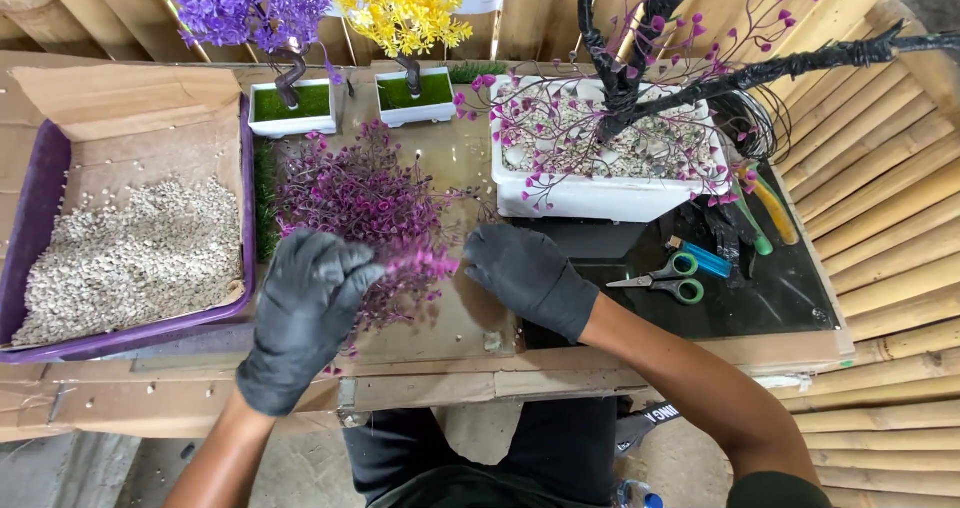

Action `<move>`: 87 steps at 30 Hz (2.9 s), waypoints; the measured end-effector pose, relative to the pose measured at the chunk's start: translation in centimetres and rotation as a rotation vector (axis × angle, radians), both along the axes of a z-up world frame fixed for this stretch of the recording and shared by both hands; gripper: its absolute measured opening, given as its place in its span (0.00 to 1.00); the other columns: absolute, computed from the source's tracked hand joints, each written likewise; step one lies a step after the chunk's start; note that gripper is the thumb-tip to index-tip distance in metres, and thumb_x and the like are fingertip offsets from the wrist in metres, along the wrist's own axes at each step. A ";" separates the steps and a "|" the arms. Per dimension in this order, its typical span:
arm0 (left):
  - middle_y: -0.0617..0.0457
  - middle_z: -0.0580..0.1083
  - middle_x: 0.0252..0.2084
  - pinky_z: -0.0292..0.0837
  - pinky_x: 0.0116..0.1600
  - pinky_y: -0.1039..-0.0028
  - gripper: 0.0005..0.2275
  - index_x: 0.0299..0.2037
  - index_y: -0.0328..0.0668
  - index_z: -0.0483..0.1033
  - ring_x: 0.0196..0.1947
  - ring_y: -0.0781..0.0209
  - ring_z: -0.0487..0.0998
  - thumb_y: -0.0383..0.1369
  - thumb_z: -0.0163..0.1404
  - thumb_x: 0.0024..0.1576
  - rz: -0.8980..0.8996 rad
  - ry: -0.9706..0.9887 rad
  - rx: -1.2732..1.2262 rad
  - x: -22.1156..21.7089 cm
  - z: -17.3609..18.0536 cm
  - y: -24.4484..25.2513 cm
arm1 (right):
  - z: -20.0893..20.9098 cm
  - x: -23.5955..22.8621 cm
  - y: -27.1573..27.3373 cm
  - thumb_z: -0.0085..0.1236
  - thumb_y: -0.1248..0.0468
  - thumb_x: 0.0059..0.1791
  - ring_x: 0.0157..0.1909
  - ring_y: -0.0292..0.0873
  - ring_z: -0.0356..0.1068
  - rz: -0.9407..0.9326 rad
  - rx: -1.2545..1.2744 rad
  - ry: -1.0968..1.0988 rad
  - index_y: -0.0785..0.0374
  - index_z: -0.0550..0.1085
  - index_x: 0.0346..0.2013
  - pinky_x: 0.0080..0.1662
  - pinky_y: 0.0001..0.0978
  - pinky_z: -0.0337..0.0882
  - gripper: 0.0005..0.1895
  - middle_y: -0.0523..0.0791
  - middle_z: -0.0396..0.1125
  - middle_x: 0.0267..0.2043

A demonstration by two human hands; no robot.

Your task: The person arranges purple artificial flowers onto a black wire bonsai tree structure. They use scissors to trim the flower stems and carefully attach them to the branches of the tree, which is placed in a white rectangular pot filled with white gravel.

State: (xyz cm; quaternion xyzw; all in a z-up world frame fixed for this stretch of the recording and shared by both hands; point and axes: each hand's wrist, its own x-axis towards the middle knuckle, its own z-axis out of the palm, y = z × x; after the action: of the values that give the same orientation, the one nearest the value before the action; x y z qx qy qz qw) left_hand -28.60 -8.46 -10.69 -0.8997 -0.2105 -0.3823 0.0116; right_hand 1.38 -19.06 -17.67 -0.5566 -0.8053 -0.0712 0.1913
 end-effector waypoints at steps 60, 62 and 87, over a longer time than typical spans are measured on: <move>0.46 0.76 0.31 0.76 0.41 0.63 0.03 0.37 0.40 0.79 0.33 0.42 0.79 0.23 0.58 0.56 -0.398 -0.171 -0.548 8.2 8.6 -5.6 | 19.0 2.4 -8.2 0.65 0.58 0.50 0.29 0.47 0.75 -0.082 0.148 0.452 0.52 0.77 0.56 0.34 0.37 0.77 0.19 0.41 0.74 0.29; 0.47 0.76 0.30 0.77 0.41 0.64 0.04 0.36 0.40 0.80 0.32 0.45 0.80 0.22 0.58 0.54 -0.378 -0.186 -0.715 8.6 9.8 -6.4 | 18.3 3.0 -8.4 0.67 0.59 0.48 0.27 0.44 0.74 -0.068 0.105 0.602 0.53 0.78 0.56 0.33 0.34 0.75 0.21 0.40 0.73 0.28; 0.44 0.68 0.37 0.68 0.41 0.58 0.08 0.48 0.35 0.65 0.36 0.48 0.69 0.29 0.51 0.66 -0.512 -0.044 0.085 13.9 11.9 -6.4 | 19.2 3.5 -10.1 0.62 0.58 0.54 0.52 0.50 0.66 -0.193 0.332 -0.195 0.47 0.77 0.51 0.44 0.38 0.73 0.11 0.40 0.68 0.51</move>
State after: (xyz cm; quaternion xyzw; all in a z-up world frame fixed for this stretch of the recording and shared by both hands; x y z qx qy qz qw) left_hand -14.70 -14.83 1.19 -0.9139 0.0402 -0.4005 -0.0524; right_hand 4.90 -29.11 1.54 -0.5824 -0.7403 -0.2741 0.1940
